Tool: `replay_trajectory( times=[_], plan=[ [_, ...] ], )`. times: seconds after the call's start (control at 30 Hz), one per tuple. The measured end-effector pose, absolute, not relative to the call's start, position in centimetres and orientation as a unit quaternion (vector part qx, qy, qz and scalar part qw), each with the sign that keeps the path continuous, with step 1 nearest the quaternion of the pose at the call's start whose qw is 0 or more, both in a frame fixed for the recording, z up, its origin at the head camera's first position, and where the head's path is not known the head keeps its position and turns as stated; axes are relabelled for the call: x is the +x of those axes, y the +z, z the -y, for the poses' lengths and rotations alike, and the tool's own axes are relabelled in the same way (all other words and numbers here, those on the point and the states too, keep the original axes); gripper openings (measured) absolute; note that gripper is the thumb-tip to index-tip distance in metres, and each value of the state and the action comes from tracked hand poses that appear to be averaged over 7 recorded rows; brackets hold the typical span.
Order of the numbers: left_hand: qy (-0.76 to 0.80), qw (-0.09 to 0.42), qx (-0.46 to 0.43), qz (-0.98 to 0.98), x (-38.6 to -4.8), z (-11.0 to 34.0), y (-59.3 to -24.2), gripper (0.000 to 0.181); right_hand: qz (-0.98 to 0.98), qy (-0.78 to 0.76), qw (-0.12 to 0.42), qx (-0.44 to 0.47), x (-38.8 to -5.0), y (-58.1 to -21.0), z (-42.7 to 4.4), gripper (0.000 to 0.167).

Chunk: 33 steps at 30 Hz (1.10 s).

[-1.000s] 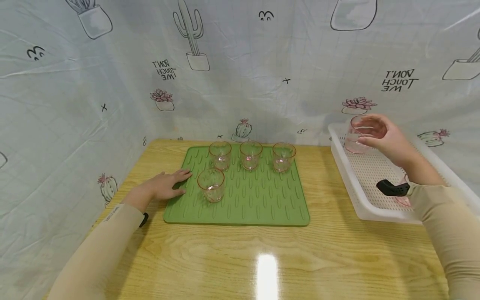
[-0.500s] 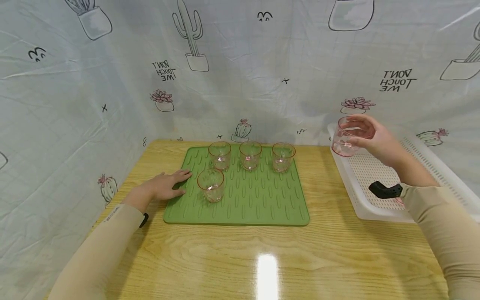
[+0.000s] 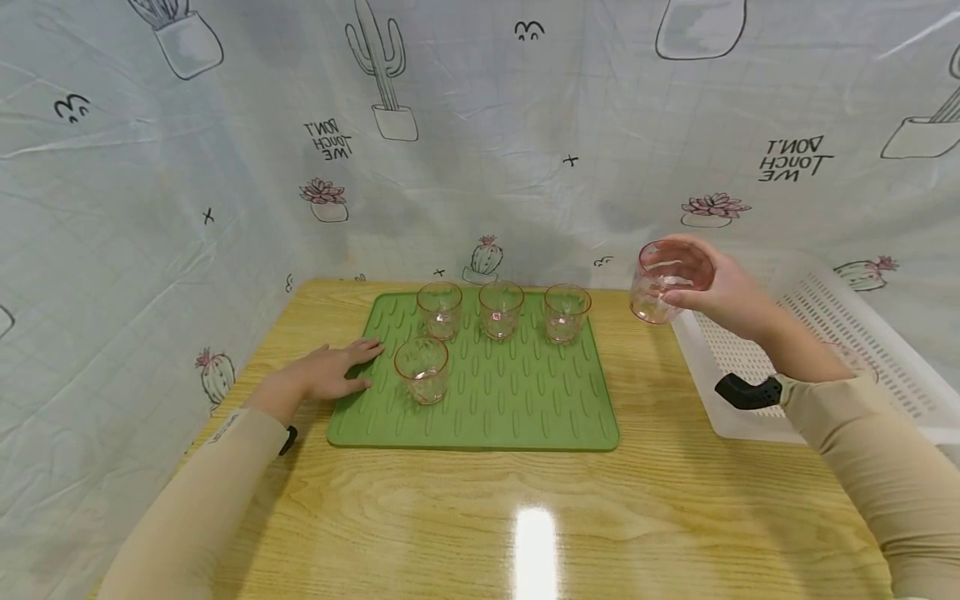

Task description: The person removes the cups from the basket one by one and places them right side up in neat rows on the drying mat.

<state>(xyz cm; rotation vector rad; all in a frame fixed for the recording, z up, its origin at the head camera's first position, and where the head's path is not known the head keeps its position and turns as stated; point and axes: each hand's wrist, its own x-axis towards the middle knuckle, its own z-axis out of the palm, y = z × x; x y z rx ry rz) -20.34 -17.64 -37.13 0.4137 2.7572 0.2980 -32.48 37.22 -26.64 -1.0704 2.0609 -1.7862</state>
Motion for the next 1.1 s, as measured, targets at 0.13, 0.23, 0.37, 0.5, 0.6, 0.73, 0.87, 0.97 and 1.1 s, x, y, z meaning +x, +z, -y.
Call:
replay_trajectory(
  times=[0.13, 0.23, 0.37, 0.5, 0.6, 0.73, 0.87, 0.97, 1.1],
  plan=[
    [0.106, 0.167, 0.145, -0.969, -20.4, 17.6, -37.2, 0.068, -0.708, -0.591, 0.110, -0.371, -32.3, -26.8, -36.3, 0.060],
    [0.108, 0.166, 0.147, -0.969, -20.5, 17.6, -37.1, 0.068, -0.711, -0.580, 0.114, -0.382, -32.2, -27.1, -35.5, 0.062],
    [0.109, 0.166, 0.147, -0.969, -20.6, 17.6, -37.0, 0.069, -0.712, -0.565, 0.124, -0.398, -32.2, -27.5, -34.4, 0.062],
    [0.110, 0.170, 0.143, -0.969, -20.7, 17.6, -37.2, 0.069, -0.700, -0.564, 0.154, -0.409, -32.2, -28.4, -33.4, 0.064],
    [0.108, 0.174, 0.140, -0.969, -20.8, 17.5, -37.2, 0.069, -0.687, -0.571, 0.178, -0.413, -32.1, -29.3, -32.5, 0.066],
    [0.113, 0.177, 0.137, -0.968, -20.8, 17.4, -37.1, 0.069, -0.671, -0.576, 0.199, -0.422, -31.8, -30.1, -31.3, 0.069],
    [0.119, 0.177, 0.135, -0.968, -20.9, 17.2, -36.8, 0.068, -0.667, -0.572, 0.206, -0.430, -31.4, -30.4, -30.1, 0.073],
    [0.118, 0.176, 0.134, -0.968, -20.9, 17.2, -36.8, 0.069, -0.668, -0.572, 0.210, -0.427, -31.0, -30.7, -29.4, 0.076],
    [0.116, 0.177, 0.132, -0.968, -21.0, 17.3, -36.9, 0.069, -0.666, -0.583, 0.219, -0.411, -30.4, -31.2, -28.6, 0.079]
  ],
)
